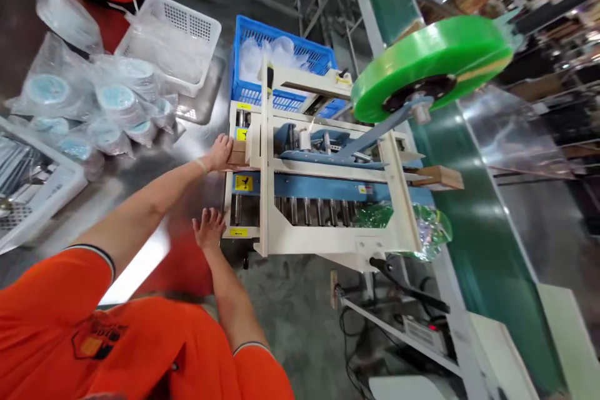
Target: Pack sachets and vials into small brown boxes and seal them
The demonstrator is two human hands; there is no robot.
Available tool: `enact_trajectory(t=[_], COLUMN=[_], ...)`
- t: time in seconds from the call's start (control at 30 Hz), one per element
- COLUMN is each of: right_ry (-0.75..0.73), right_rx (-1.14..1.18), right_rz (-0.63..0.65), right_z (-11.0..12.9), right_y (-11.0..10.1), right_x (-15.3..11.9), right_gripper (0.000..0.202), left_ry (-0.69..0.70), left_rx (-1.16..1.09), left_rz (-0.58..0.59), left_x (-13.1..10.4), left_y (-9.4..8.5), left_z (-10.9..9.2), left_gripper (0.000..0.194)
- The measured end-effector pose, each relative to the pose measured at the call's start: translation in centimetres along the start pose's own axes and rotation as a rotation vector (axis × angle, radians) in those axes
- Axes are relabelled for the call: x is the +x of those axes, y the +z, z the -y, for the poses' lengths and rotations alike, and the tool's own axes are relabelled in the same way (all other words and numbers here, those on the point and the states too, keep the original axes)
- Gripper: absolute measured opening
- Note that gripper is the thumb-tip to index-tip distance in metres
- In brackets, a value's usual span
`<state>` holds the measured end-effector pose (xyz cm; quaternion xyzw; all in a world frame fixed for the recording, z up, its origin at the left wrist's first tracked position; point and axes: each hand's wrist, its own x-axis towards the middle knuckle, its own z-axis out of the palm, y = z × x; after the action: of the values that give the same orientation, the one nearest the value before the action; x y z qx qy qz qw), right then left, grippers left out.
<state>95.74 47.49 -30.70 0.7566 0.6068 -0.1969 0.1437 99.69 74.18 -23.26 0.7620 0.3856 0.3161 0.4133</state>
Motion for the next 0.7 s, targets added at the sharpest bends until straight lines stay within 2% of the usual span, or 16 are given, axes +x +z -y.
enact_trajectory(t=[0.07, 0.13, 0.17, 0.2, 0.23, 0.27, 0.33, 0.4, 0.47, 0.53, 0.6, 0.63, 0.7], right_ry=[-0.02, -0.028, -0.018, -0.003, 0.011, 0.026, 0.05, 0.021, -0.12, -0.404, -0.725, -0.851, -0.996], right_rx=[-0.02, 0.005, 0.023, 0.04, 0.054, 0.066, 0.091, 0.112, 0.125, 0.15, 0.203, 0.237, 0.277], right_rz=[-0.009, -0.055, -0.086, -0.117, -0.147, -0.179, -0.239, -0.273, -0.283, -0.263, -0.225, -0.211, -0.18], right_z=[-0.4, -0.7, -0.9, -1.0, -1.1, -1.1, -0.6, 1.4, 5.8, 12.6, 21.4, 26.1, 35.1], right_y=[0.0, 0.1, 0.2, 0.2, 0.3, 0.2, -0.4, -1.9, -4.3, -7.2, -10.4, -11.9, -14.5], right_x=[0.2, 0.0, -0.1, -0.4, -0.7, -0.9, -1.0, -0.9, -1.0, -1.7, -3.2, -4.1, -6.0], right_gripper=[0.061, 0.059, 0.058, 0.057, 0.057, 0.056, 0.053, 0.053, 0.058, 0.06, 0.059, 0.059, 0.056], left_ry=[0.033, 0.042, 0.041, 0.047, 0.058, 0.073, 0.115, 0.027, -0.157, -0.35, -0.567, -0.665, -0.797], left_rx=[0.005, 0.02, 0.028, 0.036, 0.047, 0.064, 0.124, 0.238, 0.384, 0.535, 0.604, 0.616, 0.588], left_rz=[0.07, 0.068, 0.046, 0.018, -0.014, -0.05, -0.169, -0.424, -0.769, -1.078, -1.327, -1.392, -1.439], left_x=[0.1, -2.0, -3.9, -6.3, -9.1, -12.3, -19.9, -28.6, -37.7, -46.3, -53.3, -56.0, -59.6], left_y=[2.9, 3.9, 3.5, 2.3, 0.4, -2.3, -9.7, -18.6, -27.6, -35.6, -41.7, -44.0, -47.0], left_z=[-1.7, -2.7, -2.8, -2.6, -2.2, -1.5, -0.2, 0.8, 1.3, 1.6, 1.8, 2.0, 2.3], left_gripper=[0.098, 0.113, 0.117, 0.114, 0.105, 0.092, 0.068, 0.057, 0.051, 0.052, 0.054, 0.05, 0.037])
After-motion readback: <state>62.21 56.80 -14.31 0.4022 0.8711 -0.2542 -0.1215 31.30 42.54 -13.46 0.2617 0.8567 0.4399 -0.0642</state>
